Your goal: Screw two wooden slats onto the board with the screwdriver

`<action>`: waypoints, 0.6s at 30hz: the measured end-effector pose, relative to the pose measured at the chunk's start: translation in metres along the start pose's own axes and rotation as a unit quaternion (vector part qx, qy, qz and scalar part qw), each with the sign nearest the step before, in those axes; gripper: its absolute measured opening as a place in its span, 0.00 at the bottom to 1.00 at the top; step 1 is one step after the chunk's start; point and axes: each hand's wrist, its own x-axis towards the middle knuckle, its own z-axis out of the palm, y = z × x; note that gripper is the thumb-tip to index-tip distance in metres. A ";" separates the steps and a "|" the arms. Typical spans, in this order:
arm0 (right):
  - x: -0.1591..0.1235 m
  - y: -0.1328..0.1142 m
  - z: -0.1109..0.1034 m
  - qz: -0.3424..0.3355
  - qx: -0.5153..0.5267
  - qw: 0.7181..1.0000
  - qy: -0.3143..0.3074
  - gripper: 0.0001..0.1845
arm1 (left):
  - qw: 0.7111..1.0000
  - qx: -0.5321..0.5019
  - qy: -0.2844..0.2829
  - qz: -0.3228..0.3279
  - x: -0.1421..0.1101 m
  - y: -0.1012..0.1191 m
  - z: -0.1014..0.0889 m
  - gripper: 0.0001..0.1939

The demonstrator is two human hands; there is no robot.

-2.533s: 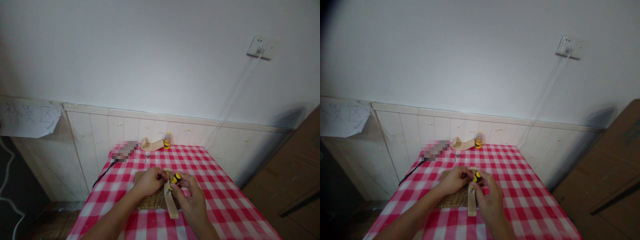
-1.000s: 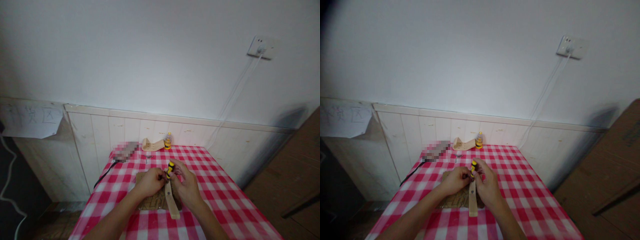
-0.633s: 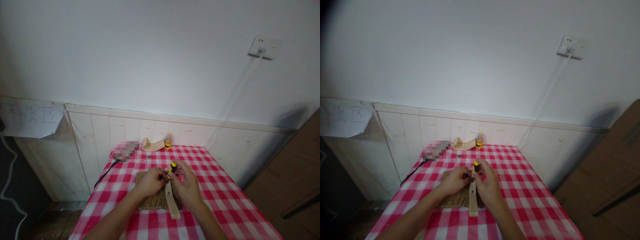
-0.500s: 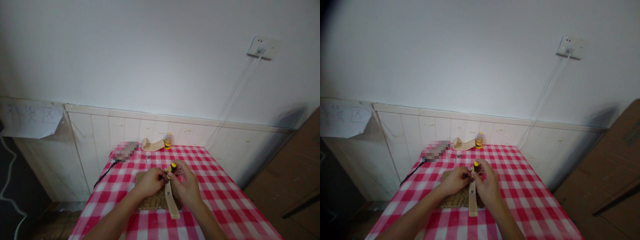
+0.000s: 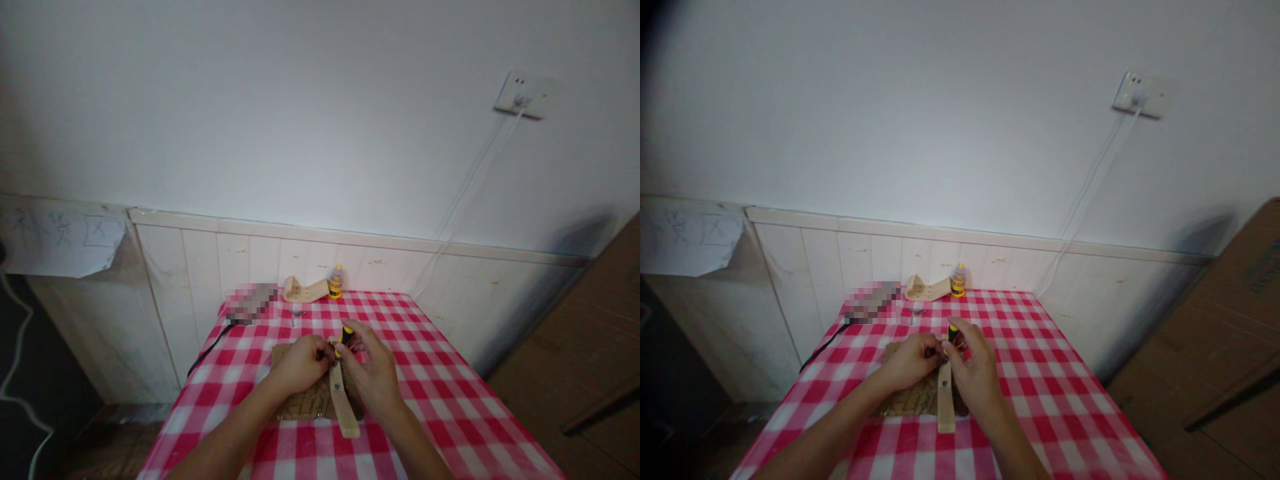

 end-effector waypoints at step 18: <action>-0.002 -0.002 -0.003 0.005 0.010 1.000 -0.018 0.20 | 0.999 -0.020 -0.006 0.032 0.003 -0.008 0.001 0.11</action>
